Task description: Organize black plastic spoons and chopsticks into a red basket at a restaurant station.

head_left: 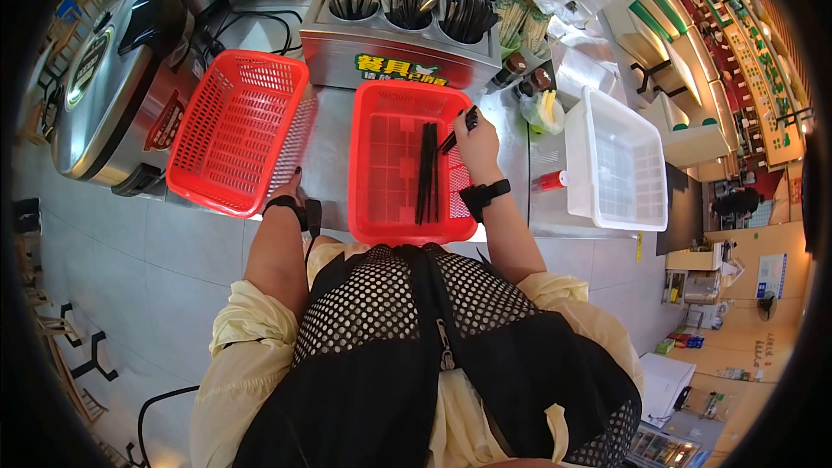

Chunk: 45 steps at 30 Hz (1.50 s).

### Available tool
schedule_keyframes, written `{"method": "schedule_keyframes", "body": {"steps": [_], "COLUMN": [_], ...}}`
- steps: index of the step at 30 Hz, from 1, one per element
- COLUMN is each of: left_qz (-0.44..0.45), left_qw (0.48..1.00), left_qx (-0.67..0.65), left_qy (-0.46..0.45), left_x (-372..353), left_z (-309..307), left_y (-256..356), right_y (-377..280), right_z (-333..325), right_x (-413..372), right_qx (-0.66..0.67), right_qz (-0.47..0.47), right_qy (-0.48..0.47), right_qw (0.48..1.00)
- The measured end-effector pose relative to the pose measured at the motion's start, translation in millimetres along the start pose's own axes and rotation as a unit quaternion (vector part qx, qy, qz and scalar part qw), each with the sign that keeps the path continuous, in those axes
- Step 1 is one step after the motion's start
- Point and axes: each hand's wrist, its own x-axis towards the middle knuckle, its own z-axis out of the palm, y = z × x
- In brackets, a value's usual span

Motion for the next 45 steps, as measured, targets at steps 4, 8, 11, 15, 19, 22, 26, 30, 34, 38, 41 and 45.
{"method": "schedule_keyframes", "body": {"steps": [4, 8, 11, 15, 19, 22, 26, 30, 34, 38, 41, 45], "left_qz": [0.01, -0.046, 0.043, 0.11, 0.057, 0.065, 0.056, 0.076, 0.147, 0.053, 0.057, 0.034], "left_qw": [0.995, 0.965, 0.954, 0.903, 0.936, 0.951, 0.936, 0.913, 0.851, 0.88, 0.879, 0.971], "left_qx": [0.091, 0.238, 0.296, 0.403, 0.343, 0.298, 0.337, 0.391, 0.497, 0.456, 0.462, 0.235], "left_qy": [-0.025, -0.095, -0.022, -0.099, -0.061, -0.052, -0.084, -0.088, -0.087, -0.119, -0.103, -0.014], "left_x": [-5.5, -9.3, 8.6, -36.6, -25.7, -24.5, -34.3, -32.9, -10.5, -19.2, 14.0, 16.5], "left_z": [-5.5, -12.7, -12.8, -19.5, -14.2, -12.1, -17.4, -16.9, -18.9, -18.4, -16.5, -12.1], "left_y": [4.7, 18.8, 2.0, 33.1, 25.6, 21.0, 30.2, 35.0, 11.7, 28.5, 3.4, -15.0], "right_y": [-0.7, -0.5, -5.9, 5.6, 17.1, 16.7, 40.1, 46.1, 64.4, 53.7, 58.5, 54.4], "right_z": [-1.3, -0.8, -9.2, -23.9, -23.9, -11.6, 37.2, 65.8, 96.6, 91.1, 96.6, 86.1], "right_x": [0.5, 0.9, 1.5, 8.9, 13.5, 10.3, 8.2, 12.0, 12.2, 5.2, 2.6, 0.3], "right_qx": [0.007, 0.006, 0.002, 0.01, 0.044, 0.053, 0.021, -0.013, -0.081, -0.067, -0.069, -0.046], "right_qz": [0.003, 0.012, 0.012, 0.028, 0.061, 0.119, 0.124, 0.071, 0.068, 0.052, 0.077, 0.099], "right_qy": [0.003, 0.004, 0.005, -0.016, -0.105, -0.249, -0.269, -0.256, -0.253, -0.244, -0.227, -0.246], "right_qw": [1.0, 1.0, 1.0, 0.999, 0.992, 0.96, 0.955, 0.964, 0.962, 0.966, 0.968, 0.963]}}
